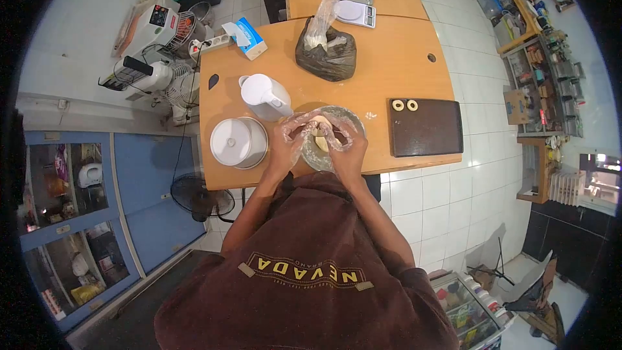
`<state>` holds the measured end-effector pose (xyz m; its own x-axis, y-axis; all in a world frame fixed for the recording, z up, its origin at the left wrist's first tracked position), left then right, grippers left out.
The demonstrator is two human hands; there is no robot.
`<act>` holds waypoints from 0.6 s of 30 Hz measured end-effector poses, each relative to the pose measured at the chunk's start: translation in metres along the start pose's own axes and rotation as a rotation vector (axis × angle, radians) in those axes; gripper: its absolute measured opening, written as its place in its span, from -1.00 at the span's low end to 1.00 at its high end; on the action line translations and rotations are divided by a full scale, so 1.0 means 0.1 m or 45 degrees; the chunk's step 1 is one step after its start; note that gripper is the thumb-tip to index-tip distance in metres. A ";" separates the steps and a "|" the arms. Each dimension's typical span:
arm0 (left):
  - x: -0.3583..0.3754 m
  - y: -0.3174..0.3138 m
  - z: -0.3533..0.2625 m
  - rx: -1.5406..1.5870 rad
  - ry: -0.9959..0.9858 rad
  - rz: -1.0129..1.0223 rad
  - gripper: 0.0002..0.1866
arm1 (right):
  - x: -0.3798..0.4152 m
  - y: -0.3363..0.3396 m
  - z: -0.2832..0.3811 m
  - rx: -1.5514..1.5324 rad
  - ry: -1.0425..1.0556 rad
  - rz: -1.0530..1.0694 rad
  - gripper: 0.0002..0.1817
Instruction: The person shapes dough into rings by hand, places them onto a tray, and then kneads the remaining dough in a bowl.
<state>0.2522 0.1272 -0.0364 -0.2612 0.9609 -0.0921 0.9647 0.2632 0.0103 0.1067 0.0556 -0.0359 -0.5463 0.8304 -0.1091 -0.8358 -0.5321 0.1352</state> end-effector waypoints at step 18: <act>-0.02 0.00 -0.03 0.175 0.072 0.035 -0.67 | -0.05 0.02 -0.06 -0.336 -0.222 0.134 -0.69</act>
<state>0.2529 0.1258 -0.0334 -0.2325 0.9719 -0.0372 0.9660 0.2263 -0.1249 0.1072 0.0491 -0.0407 -0.6317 0.7725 0.0650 -0.7731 -0.6217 -0.1257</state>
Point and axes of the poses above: each hand's wrist, its own x-axis away from the middle knuckle, its own y-axis out of the back of the hand, z = x × y, the point moved 3 cm from there along -x, towards the middle knuckle, and after that the axes turned 11 degrees about z, right-handed, at the moved point
